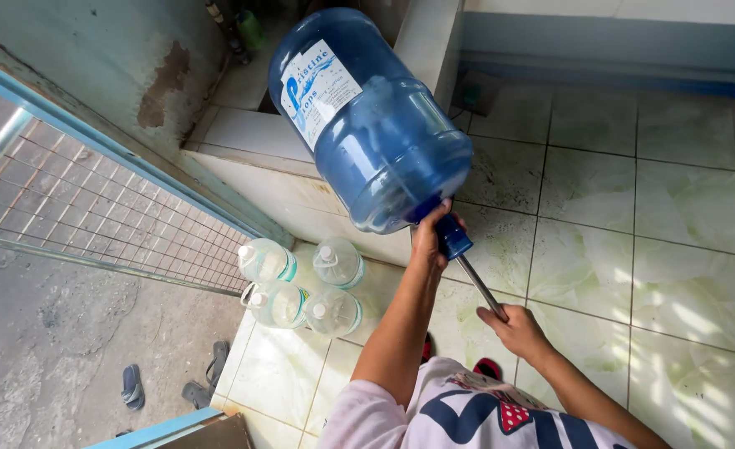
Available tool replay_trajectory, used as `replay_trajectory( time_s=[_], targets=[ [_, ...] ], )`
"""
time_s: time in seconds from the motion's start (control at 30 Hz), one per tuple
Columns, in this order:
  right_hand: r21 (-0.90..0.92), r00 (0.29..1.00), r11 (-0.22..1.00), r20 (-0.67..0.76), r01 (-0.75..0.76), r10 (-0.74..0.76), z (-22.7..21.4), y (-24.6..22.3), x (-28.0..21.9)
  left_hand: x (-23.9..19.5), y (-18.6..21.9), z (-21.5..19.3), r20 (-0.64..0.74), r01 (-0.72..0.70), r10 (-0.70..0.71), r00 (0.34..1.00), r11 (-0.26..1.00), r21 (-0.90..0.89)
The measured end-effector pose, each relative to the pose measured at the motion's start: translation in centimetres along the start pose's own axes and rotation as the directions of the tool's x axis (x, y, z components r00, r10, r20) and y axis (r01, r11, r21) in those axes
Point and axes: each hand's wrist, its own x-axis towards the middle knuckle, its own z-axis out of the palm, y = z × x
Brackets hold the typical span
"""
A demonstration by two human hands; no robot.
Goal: Insert a metal rod into a large water jug to scrub and clean the interior surface.
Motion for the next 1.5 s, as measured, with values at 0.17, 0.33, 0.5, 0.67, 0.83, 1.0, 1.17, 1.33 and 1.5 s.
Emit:
replay_trajectory(
  time_s=[0.17,0.33,0.5,0.67,0.83,1.0,1.17,1.33,1.5],
  targets=[
    [-0.174,0.998,0.983,-0.056,-0.051,0.042,-1.6,8.4,-4.5,0.4,1.3,-0.9,0.151,-0.011,0.031,0.988,0.991,-0.131],
    [-0.126,0.995,0.989,-0.078,-0.075,0.066,0.8,2.8,-1.8,-1.4,-0.1,-0.9,0.258,0.105,-0.071,0.963,0.987,-0.121],
    [-0.328,0.963,0.943,-0.267,-0.064,-0.027,0.8,-2.8,-1.8,-1.5,1.1,1.1,-0.002,-0.025,0.025,1.0,0.999,0.034],
    [-0.329,0.954,0.916,-0.264,-0.23,0.144,-0.6,9.1,-5.5,-1.2,-0.3,2.4,-0.17,-0.052,0.068,0.983,0.994,0.101],
    [-0.256,0.936,0.963,-0.352,-0.082,-0.014,1.1,0.4,-2.7,-1.1,-1.0,2.7,-0.149,-0.125,0.147,0.978,0.982,0.145],
    [-0.25,0.946,0.959,-0.321,-0.134,0.048,-0.6,5.5,-7.1,-1.9,1.0,3.6,-0.105,-0.115,0.118,0.987,0.993,0.033],
    [-0.21,0.958,0.972,-0.284,-0.107,0.044,0.2,0.3,-4.5,-1.6,0.3,2.4,-0.113,-0.076,0.082,0.99,0.996,0.052],
    [-0.241,0.967,0.967,-0.255,-0.088,0.025,-0.9,-0.2,-5.1,-0.7,1.0,1.6,-0.086,-0.084,0.085,0.993,0.996,0.023],
    [-0.222,0.977,0.974,-0.214,-0.046,-0.003,-0.8,2.6,-3.7,-1.0,0.7,0.8,0.08,0.016,-0.012,0.997,0.999,-0.044]
  ],
)
